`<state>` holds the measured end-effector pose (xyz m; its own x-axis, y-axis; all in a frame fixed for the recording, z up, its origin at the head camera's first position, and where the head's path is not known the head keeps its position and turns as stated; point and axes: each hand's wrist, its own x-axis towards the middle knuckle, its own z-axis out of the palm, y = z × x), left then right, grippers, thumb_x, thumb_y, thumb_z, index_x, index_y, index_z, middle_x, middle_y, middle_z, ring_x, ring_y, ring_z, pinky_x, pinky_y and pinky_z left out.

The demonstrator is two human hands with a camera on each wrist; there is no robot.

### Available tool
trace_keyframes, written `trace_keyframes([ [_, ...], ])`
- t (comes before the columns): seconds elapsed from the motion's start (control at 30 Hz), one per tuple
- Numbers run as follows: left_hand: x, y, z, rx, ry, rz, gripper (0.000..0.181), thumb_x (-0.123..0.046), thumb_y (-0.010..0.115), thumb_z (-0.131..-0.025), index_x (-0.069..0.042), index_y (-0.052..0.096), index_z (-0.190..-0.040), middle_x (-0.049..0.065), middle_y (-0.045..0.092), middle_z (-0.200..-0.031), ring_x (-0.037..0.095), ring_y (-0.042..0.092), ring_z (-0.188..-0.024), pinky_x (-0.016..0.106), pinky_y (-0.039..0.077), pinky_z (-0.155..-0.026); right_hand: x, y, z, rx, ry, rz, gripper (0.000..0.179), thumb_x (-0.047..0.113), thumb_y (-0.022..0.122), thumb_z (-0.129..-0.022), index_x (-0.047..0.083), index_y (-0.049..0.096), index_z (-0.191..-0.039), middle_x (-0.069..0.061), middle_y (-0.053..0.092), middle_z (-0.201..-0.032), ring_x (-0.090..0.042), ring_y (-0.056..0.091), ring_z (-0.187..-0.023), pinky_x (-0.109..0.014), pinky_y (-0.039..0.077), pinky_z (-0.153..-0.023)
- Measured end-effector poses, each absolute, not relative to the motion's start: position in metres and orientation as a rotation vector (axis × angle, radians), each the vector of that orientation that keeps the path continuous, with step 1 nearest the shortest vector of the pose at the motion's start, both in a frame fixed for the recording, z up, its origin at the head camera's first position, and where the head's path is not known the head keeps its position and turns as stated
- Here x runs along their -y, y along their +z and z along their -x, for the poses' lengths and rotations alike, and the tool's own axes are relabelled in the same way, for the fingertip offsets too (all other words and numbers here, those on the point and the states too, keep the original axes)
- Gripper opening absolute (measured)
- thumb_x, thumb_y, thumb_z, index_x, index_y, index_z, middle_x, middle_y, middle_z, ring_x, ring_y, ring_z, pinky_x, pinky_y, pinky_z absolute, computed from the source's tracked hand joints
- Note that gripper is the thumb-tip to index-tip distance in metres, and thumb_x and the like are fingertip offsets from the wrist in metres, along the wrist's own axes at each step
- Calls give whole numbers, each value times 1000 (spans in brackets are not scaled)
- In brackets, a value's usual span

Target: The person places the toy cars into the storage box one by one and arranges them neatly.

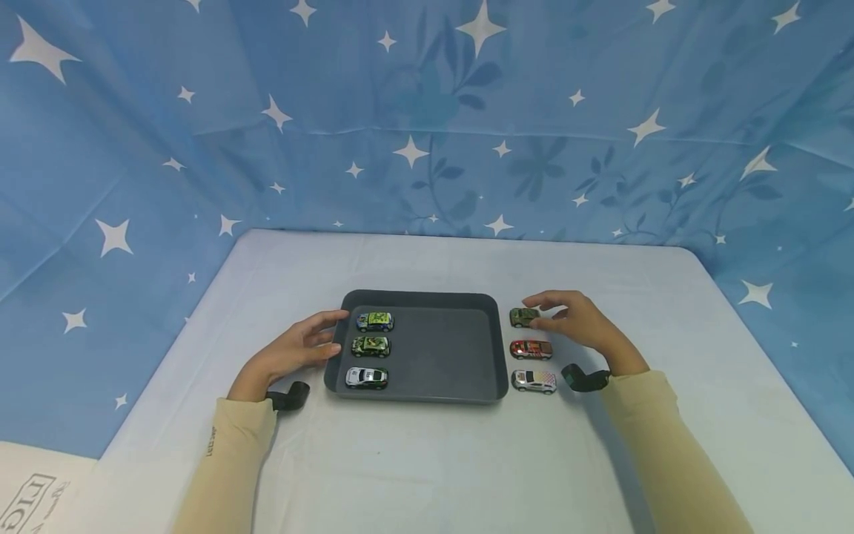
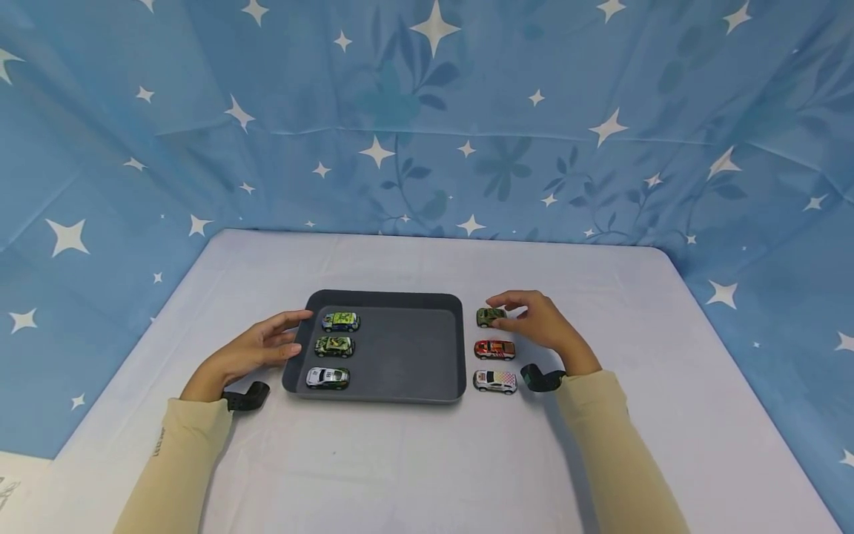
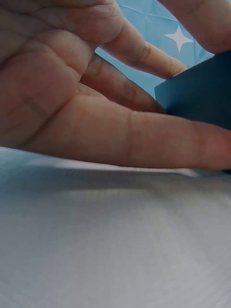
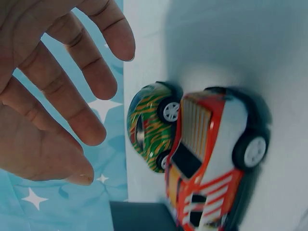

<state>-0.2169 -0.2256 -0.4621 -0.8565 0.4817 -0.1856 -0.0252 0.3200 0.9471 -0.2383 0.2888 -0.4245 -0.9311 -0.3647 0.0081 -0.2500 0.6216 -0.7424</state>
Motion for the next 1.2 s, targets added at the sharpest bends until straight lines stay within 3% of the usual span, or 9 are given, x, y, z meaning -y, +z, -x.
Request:
trace_keyframes([
  [0.17, 224, -462, 217, -2156, 1553, -406, 77, -17, 71, -106, -1, 30, -169, 30, 23, -174, 57, 23, -158, 69, 40, -117, -291, -428, 244, -2667, -1212, 480, 41, 4, 78, -99, -7, 69, -137, -27, 67, -141, -48, 59, -130, -63, 53, -106],
  [0.5, 223, -459, 216, -2156, 1550, -384, 76, -14, 71, -106, -2, 30, -169, 29, 20, -175, 56, 21, -159, 67, 40, -118, -296, -431, 253, -2670, -1106, 429, 41, 9, 79, -99, -6, 70, -136, -30, 64, -143, -53, 59, -130, -70, 48, -105],
  [1.2, 224, -461, 216, -2147, 1568, -336, 77, -17, 74, -105, -4, 33, -169, 29, 30, -172, 54, 25, -159, 67, 41, -117, -295, -442, 270, -2714, -960, 438, 37, 11, 84, -94, -5, 76, -127, -26, 73, -127, -46, 64, -118, -67, 47, -105],
])
